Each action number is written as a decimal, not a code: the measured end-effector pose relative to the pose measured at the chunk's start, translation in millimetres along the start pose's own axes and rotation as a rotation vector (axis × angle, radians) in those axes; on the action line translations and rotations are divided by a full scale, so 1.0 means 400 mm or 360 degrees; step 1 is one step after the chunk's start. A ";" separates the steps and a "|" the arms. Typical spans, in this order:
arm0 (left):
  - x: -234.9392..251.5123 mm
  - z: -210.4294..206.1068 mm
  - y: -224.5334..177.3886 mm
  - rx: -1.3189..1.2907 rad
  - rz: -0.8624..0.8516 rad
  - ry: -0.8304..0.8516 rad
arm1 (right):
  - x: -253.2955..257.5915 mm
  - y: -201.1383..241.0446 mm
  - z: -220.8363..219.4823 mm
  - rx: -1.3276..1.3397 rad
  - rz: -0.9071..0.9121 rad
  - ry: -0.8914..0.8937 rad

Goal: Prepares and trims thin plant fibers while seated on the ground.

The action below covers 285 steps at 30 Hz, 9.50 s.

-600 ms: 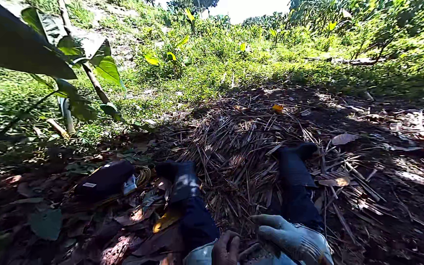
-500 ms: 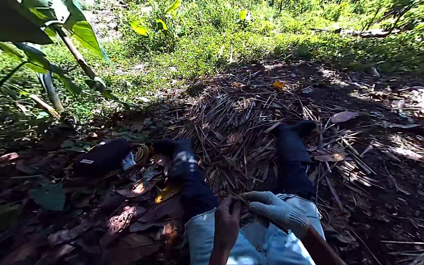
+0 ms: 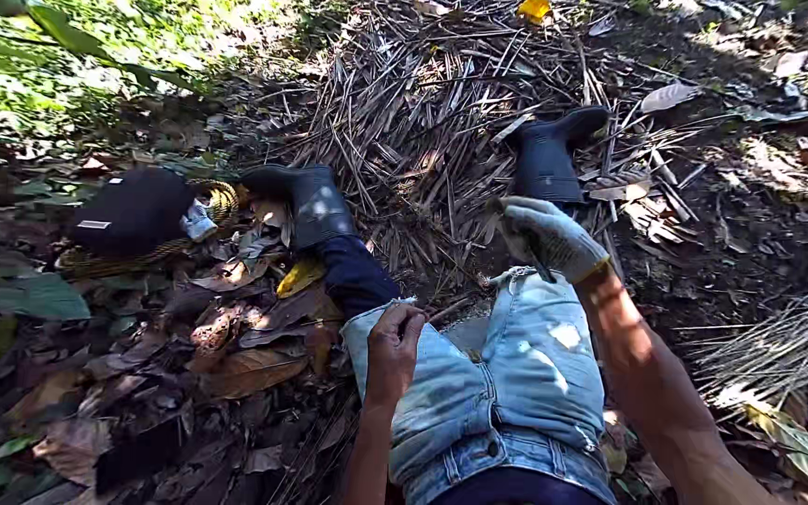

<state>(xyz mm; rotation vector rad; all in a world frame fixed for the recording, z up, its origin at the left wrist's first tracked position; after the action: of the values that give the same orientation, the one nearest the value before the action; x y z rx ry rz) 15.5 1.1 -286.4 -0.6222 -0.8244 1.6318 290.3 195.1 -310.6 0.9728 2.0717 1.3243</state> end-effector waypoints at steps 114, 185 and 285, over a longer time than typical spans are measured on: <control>0.032 -0.096 -0.026 0.0329 -0.0003 -0.0286 | 0.022 -0.012 -0.119 -0.0053 -0.0272 -0.0475; -0.028 -0.099 0.030 0.0157 0.0036 -0.0163 | -0.050 0.020 -0.085 -0.0266 -0.0153 -0.0768; -0.018 -0.107 -0.046 0.0367 -0.0161 -0.0353 | -0.134 -0.099 -0.260 -0.0119 -0.0384 -0.0083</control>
<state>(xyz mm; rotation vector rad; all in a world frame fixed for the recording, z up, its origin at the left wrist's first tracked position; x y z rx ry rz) 61.0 4.0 -298.3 -0.2369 -0.7982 1.6915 237.0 83.8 -302.9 0.6930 2.0125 1.2283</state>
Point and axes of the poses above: each hand's wrist, its own x-axis towards the middle knuckle, its own z-axis out of the back of the hand, y = z × x, the point moved 4 cm from there along x, towards the middle knuckle, and after that the axes turned 14 degrees about x, right-handed, at the moved point
